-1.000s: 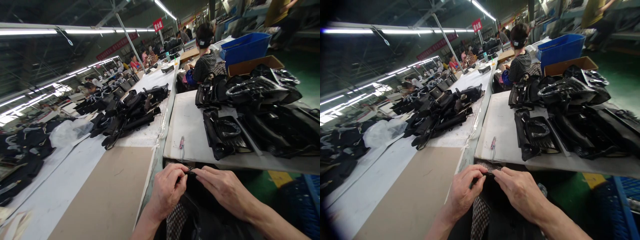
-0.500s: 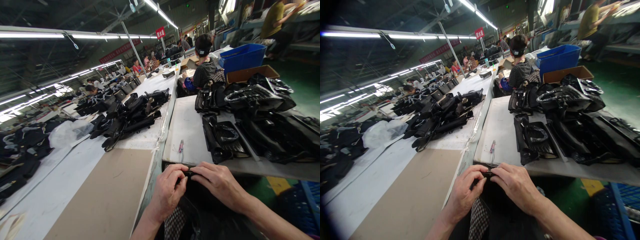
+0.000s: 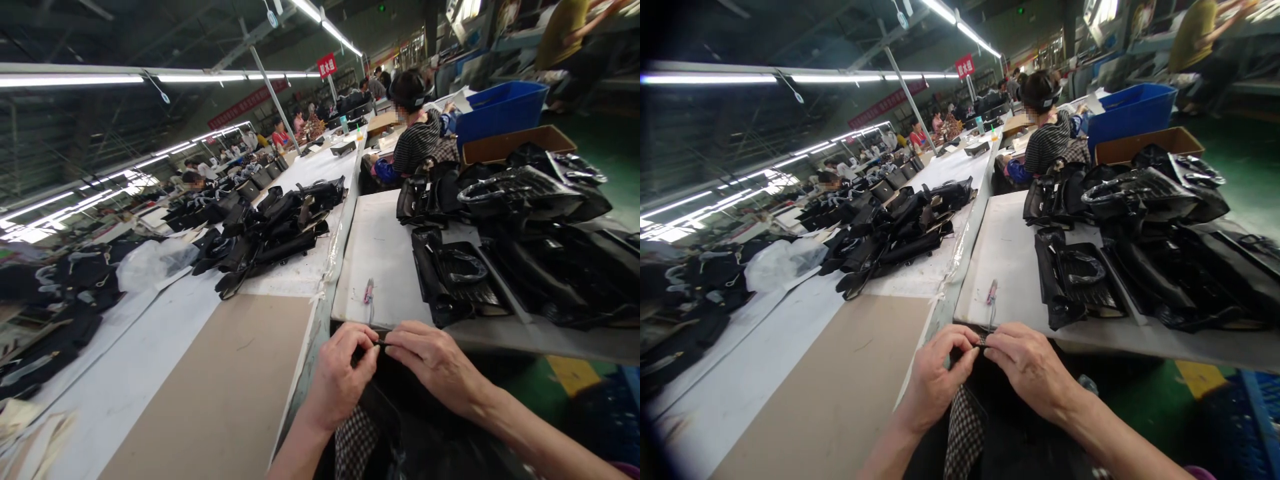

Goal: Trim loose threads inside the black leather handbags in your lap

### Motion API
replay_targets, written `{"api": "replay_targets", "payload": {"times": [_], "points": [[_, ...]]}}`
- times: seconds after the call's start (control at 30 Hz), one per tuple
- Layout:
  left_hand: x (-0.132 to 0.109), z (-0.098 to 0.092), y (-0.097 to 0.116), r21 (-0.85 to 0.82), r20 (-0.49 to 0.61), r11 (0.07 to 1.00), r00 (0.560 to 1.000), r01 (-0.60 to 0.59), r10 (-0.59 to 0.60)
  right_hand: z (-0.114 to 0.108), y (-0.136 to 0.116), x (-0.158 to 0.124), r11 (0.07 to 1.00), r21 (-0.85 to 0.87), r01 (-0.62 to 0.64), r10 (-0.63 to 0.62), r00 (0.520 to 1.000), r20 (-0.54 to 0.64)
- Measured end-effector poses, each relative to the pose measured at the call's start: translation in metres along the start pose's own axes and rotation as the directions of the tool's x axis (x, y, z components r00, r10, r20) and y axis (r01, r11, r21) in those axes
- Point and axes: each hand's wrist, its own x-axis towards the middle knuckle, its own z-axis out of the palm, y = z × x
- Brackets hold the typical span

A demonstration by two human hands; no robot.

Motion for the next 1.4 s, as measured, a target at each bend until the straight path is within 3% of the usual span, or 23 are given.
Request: {"api": "replay_targets", "payload": {"times": [0.17, 0.33, 0.5, 0.77, 0.93, 1.1, 1.23, 1.4], "points": [[0.003, -0.012, 0.007, -0.077, -0.014, 0.960, 0.962, 0.270, -0.272, 0.000, -0.003, -0.003, 0.999, 0.047, -0.021, 0.020, 1.000, 0.016], [0.010, -0.031, 0.014, 0.022, 0.166, 0.921, 0.907, 0.389, -0.387, 0.003, -0.004, -0.003, 0.998, 0.051, -0.040, 0.039, 0.999, 0.010], [0.013, -0.036, 0.014, 0.059, 0.180, 0.927, 0.909, 0.371, -0.375, 0.004, 0.001, -0.002, 0.996, 0.047, -0.075, 0.075, 0.997, -0.008], [0.009, -0.034, 0.003, 0.051, 0.180, 0.987, 0.970, 0.155, -0.162, -0.005, 0.006, 0.004, 0.965, 0.177, -0.193, 0.178, 0.979, 0.097], [0.004, -0.028, -0.005, -0.040, 0.147, 0.965, 0.957, 0.259, -0.251, -0.008, 0.010, 0.007, 0.933, 0.274, -0.234, 0.185, 0.964, 0.194], [0.008, -0.025, -0.006, -0.062, 0.143, 0.929, 0.924, 0.365, -0.354, -0.007, 0.015, 0.005, 0.956, 0.240, -0.167, 0.126, 0.976, 0.175], [0.009, -0.024, -0.005, -0.048, 0.134, 0.926, 0.921, 0.374, -0.365, -0.007, 0.013, 0.006, 0.978, 0.182, -0.102, 0.067, 0.980, 0.186], [0.008, -0.022, -0.001, -0.002, 0.126, 0.939, 0.932, 0.343, -0.340, -0.001, 0.005, 0.014, 0.992, 0.004, -0.128, 0.126, 0.986, 0.107]]}}
